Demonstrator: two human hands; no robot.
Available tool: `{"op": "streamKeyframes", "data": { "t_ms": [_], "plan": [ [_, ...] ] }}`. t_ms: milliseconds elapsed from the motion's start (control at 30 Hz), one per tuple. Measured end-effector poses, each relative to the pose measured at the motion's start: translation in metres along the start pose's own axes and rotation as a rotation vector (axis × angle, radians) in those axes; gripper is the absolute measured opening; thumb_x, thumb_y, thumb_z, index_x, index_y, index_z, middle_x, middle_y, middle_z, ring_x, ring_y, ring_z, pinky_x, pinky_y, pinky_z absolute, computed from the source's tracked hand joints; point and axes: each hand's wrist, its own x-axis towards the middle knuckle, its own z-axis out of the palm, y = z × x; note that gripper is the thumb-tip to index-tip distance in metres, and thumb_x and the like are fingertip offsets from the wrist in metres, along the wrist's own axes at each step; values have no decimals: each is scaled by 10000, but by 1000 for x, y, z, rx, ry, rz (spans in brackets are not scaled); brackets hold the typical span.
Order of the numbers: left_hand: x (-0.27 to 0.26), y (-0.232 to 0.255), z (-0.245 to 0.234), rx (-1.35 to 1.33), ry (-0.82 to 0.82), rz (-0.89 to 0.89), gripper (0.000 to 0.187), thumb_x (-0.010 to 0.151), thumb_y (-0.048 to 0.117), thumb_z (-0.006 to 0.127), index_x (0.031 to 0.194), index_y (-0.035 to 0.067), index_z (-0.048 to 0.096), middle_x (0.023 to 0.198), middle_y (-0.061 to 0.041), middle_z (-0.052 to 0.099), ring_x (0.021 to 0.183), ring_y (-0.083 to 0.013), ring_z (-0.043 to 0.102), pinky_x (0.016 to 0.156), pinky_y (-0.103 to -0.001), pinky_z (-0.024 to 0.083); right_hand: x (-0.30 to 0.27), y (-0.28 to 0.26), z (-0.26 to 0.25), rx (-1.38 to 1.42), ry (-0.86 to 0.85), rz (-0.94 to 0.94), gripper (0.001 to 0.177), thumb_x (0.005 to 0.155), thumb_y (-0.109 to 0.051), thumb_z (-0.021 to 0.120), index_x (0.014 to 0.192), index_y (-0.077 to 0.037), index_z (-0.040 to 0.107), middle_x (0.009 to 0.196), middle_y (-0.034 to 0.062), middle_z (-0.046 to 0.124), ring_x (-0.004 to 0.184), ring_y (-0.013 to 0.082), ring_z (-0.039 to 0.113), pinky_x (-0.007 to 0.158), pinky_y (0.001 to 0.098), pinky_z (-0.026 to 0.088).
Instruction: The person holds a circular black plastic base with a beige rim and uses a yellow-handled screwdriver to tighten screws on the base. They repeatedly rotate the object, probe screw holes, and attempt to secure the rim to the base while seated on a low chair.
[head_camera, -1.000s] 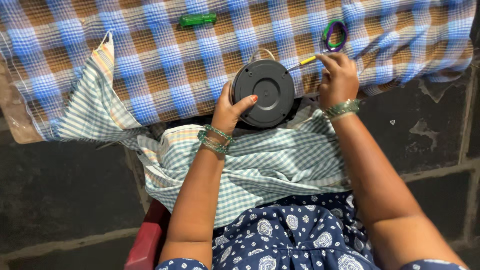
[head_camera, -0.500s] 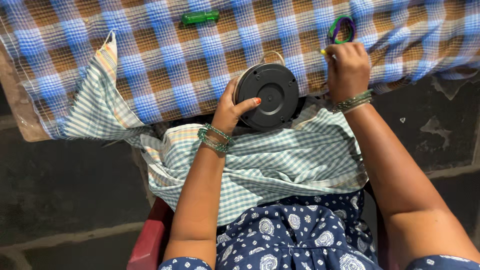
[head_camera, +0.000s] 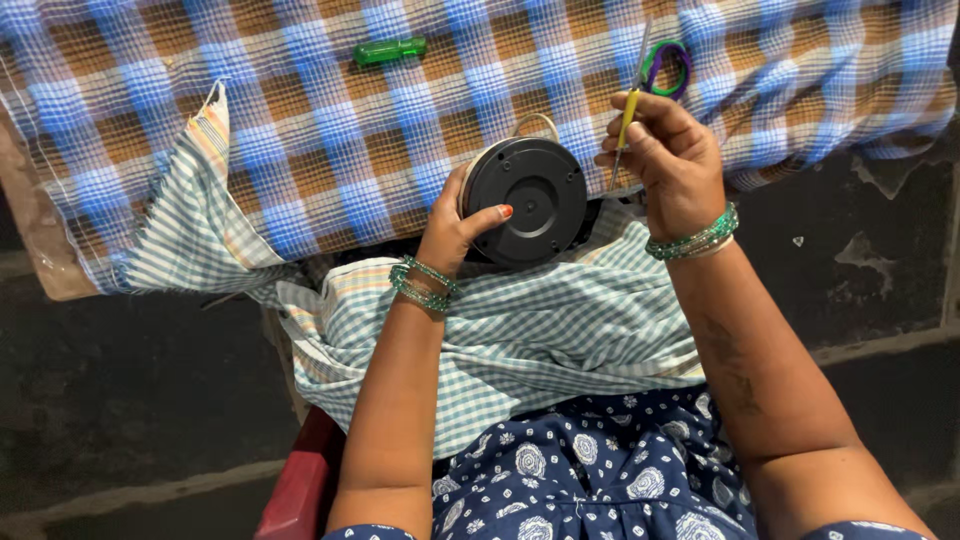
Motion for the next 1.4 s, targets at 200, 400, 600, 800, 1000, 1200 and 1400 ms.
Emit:
{"op": "streamKeyframes", "data": {
  "t_ms": [200,400,600,800,1000,1200,1400],
  "plan": [
    [0,0,0,20,15,-35,814,736,209,830,1444,8,480,1318,-161,652,1254,-268,634,1104,-407,505,-3,-2,6,-6,-24,15,275,1054,-61,631,1316,21,639,1092,100,708,981,180,717,877,368,636],
    [0,-3,-1,26,12,-13,782,754,197,830,1432,6,490,1302,-156,664,1229,-258,649,1089,-392,516,-13,-11,19,-678,-67,-287,214,1037,-67,706,1249,-38,702,1165,80,702,1036,162,711,889,308,620],
    [1,-4,0,-14,12,5,735,765,148,824,1408,-7,503,1276,-156,678,1195,-249,666,1068,-385,537,-22,-34,33,-1660,-254,-770,144,997,-64,778,1126,-127,787,1073,0,716,918,191,650,780,353,522],
    [-1,0,3,33,8,25,741,776,172,837,1406,-9,492,1285,-149,676,1198,-240,673,1067,-375,546,-18,-42,53,-1869,-344,-862,220,942,-90,761,1147,-158,805,1052,-28,722,904,156,607,768,318,488],
    [-3,4,6,195,50,26,789,753,235,843,1417,-1,489,1257,-151,694,1152,-235,697,1019,-356,564,-13,-49,79,-1991,-411,-877,171,965,-167,704,1114,-136,782,955,-29,672,935,164,613,782,315,490],
    [-3,2,7,222,63,50,813,769,255,852,1436,-4,467,1289,-162,687,1182,-241,687,1041,-358,543,-6,-48,96,-2152,-487,-853,106,882,-174,672,941,-93,708,941,32,678,928,186,636,769,318,517],
    [-4,-4,7,207,89,31,816,760,284,849,1432,9,477,1294,-155,687,1182,-242,694,1035,-357,554,6,-35,97,-2271,-550,-524,208,1046,-218,616,933,-68,704,862,76,697,828,189,652,642,342,530]
  ]
}}
